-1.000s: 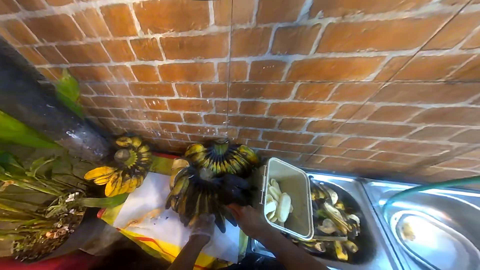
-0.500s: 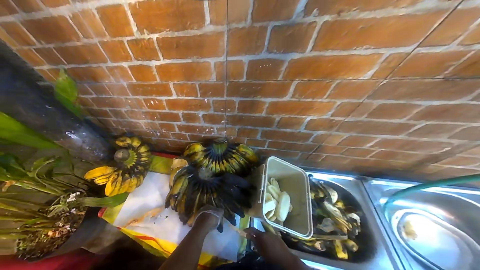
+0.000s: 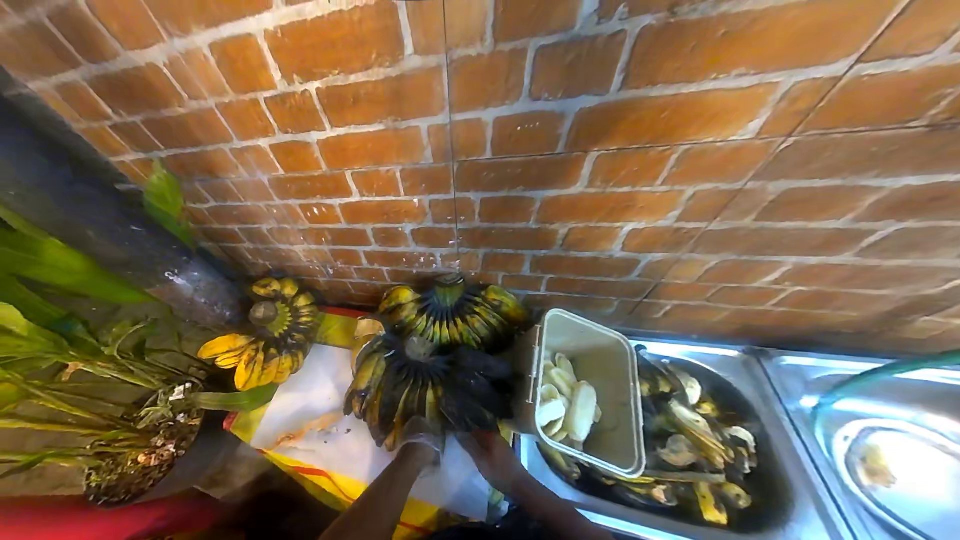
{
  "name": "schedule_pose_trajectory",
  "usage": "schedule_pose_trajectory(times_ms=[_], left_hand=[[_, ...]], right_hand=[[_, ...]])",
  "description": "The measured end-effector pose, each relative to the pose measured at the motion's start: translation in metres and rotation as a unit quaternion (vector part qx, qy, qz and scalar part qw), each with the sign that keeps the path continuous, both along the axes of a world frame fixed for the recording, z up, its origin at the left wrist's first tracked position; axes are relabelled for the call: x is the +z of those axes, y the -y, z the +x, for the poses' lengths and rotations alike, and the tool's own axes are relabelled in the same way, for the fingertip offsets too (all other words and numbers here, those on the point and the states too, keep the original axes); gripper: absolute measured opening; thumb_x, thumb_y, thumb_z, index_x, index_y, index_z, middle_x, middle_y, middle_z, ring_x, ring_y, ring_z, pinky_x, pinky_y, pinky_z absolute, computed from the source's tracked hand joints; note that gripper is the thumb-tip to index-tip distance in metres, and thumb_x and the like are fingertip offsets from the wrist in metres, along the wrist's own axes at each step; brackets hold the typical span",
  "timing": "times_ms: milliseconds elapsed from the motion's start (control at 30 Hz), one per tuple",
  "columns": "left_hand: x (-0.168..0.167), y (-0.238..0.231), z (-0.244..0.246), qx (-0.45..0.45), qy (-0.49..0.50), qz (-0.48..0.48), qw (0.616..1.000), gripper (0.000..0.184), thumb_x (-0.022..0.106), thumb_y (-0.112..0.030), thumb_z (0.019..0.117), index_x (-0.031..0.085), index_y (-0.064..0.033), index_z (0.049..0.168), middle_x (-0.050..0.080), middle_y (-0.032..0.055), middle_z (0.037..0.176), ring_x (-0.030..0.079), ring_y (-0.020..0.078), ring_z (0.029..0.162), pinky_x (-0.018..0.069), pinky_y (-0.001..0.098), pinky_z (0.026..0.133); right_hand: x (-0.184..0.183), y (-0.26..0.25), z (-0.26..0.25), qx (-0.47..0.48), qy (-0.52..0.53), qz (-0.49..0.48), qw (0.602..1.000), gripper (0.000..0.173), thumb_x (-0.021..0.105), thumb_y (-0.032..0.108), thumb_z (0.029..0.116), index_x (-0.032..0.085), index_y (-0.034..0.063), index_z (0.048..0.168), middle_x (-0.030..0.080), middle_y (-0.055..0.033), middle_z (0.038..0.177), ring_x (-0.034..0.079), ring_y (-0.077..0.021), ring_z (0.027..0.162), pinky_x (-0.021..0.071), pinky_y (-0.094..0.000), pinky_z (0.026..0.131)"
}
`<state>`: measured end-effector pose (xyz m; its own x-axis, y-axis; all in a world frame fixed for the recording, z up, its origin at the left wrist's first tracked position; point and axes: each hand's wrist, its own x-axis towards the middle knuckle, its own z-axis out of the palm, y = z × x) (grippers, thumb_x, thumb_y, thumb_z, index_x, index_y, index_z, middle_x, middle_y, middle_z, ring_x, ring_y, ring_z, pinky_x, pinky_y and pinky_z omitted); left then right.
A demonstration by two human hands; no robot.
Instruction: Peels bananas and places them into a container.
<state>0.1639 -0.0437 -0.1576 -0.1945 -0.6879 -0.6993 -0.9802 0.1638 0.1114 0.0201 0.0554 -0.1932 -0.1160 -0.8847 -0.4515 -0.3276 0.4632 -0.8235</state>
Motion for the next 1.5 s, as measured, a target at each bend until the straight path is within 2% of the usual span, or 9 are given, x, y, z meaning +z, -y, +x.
schedule_pose_trajectory(times_ms=[200, 433, 600, 733, 867, 1033, 1167, 1333, 1500], left_hand=[[0.002, -0.028, 0.020, 0.144, -0.098, -0.073, 0.982, 0.070, 0.061, -0.048, 0.0970, 0.049, 0.0007, 0.145, 0.059, 0.0217, 0.139, 0.060, 0.0338, 0.127, 0.0484, 0.0503, 0.107], [0.015, -0.035, 0.027, 0.077, -0.099, -0.110, 0.986, 0.061, 0.051, -0.043, 0.1025, 0.051, 0.0004, 0.145, 0.059, 0.0214, 0.141, 0.059, 0.0341, 0.129, 0.0476, 0.0506, 0.109], [0.021, -0.043, 0.038, 0.058, -0.122, -0.130, 0.982, 0.052, 0.049, -0.037, 0.1056, 0.056, -0.0018, 0.143, 0.058, 0.0199, 0.143, 0.055, 0.0333, 0.135, 0.0419, 0.0484, 0.115], [0.020, -0.046, 0.046, 0.053, -0.113, -0.117, 0.985, 0.045, 0.050, -0.026, 0.1061, 0.058, 0.0021, 0.140, 0.055, 0.0233, 0.146, 0.051, 0.0368, 0.138, 0.0382, 0.0484, 0.118], [0.022, -0.045, 0.043, 0.071, -0.097, -0.093, 0.988, 0.041, 0.051, -0.022, 0.1055, 0.059, 0.0025, 0.137, 0.054, 0.0260, 0.145, 0.051, 0.0390, 0.136, 0.0401, 0.0490, 0.116], [0.009, -0.041, 0.055, 0.123, -0.170, -0.121, 0.970, 0.047, 0.048, -0.024, 0.1077, 0.050, 0.0034, 0.146, 0.053, 0.0244, 0.148, 0.049, 0.0344, 0.140, 0.0360, 0.0433, 0.119], [0.005, -0.029, 0.071, 0.075, -0.200, -0.135, 0.968, 0.050, 0.047, -0.026, 0.1073, 0.049, 0.0044, 0.147, 0.056, 0.0251, 0.144, 0.054, 0.0348, 0.135, 0.0401, 0.0454, 0.117], [0.013, 0.028, 0.096, 0.008, -0.121, -0.226, 0.967, 0.046, 0.048, -0.026, 0.1060, 0.051, -0.0074, 0.148, 0.059, 0.0186, 0.143, 0.061, 0.0347, 0.126, 0.0499, 0.0518, 0.106], [-0.010, 0.025, 0.079, 0.140, -0.138, -0.283, 0.939, 0.049, 0.050, -0.025, 0.1053, 0.052, 0.0028, 0.146, 0.051, 0.0243, 0.150, 0.049, 0.0362, 0.140, 0.0383, 0.0462, 0.118]], right_hand=[[-0.003, 0.014, 0.017, 0.007, 0.026, 0.033, 0.999, 0.053, 0.066, 0.057, 0.0943, 0.074, 0.0050, 0.105, 0.073, -0.0119, 0.100, 0.070, -0.0245, 0.097, 0.0550, -0.0500, 0.092], [0.011, 0.037, 0.031, 0.044, -0.007, 0.029, 0.999, 0.055, 0.069, 0.055, 0.0911, 0.072, 0.0025, 0.105, 0.072, -0.0152, 0.102, 0.069, -0.0282, 0.101, 0.0547, -0.0524, 0.094], [0.027, 0.050, 0.033, 0.082, -0.032, 0.095, 0.992, 0.055, 0.058, 0.050, 0.1000, 0.069, -0.0029, 0.108, 0.069, -0.0212, 0.106, 0.067, -0.0337, 0.102, 0.0526, -0.0556, 0.092], [0.021, 0.050, 0.032, 0.026, 0.070, 0.161, 0.984, 0.043, 0.058, 0.045, 0.1019, 0.062, 0.0030, 0.112, 0.054, -0.0058, 0.078, 0.051, -0.0160, 0.060, 0.0463, -0.0358, 0.057], [0.012, 0.044, 0.028, -0.022, 0.221, 0.168, 0.961, 0.022, 0.058, 0.031, 0.1027, 0.058, 0.0091, 0.101, 0.047, 0.0022, 0.065, 0.041, -0.0087, 0.048, 0.0375, -0.0257, 0.045], [0.003, 0.039, 0.027, -0.074, 0.299, 0.165, 0.937, 0.013, 0.058, 0.020, 0.1034, 0.055, 0.0078, 0.105, 0.050, 0.0002, 0.067, 0.042, -0.0086, 0.049, 0.0368, -0.0241, 0.045], [0.006, 0.039, 0.016, -0.023, 0.193, 0.152, 0.969, 0.023, 0.063, 0.026, 0.1016, 0.060, 0.0053, 0.112, 0.052, 0.0000, 0.070, 0.046, -0.0097, 0.052, 0.0419, -0.0267, 0.050], [0.015, 0.044, -0.006, 0.077, 0.074, 0.126, 0.986, 0.034, 0.063, 0.035, 0.1010, 0.064, 0.0058, 0.119, 0.056, -0.0035, 0.078, 0.049, -0.0128, 0.059, 0.0446, -0.0328, 0.056], [0.039, 0.027, 0.005, -0.059, 0.199, 0.146, 0.967, 0.028, 0.050, 0.028, 0.1085, 0.059, 0.0042, 0.120, 0.056, -0.0041, 0.081, 0.046, -0.0101, 0.055, 0.0421, -0.0268, 0.051]])
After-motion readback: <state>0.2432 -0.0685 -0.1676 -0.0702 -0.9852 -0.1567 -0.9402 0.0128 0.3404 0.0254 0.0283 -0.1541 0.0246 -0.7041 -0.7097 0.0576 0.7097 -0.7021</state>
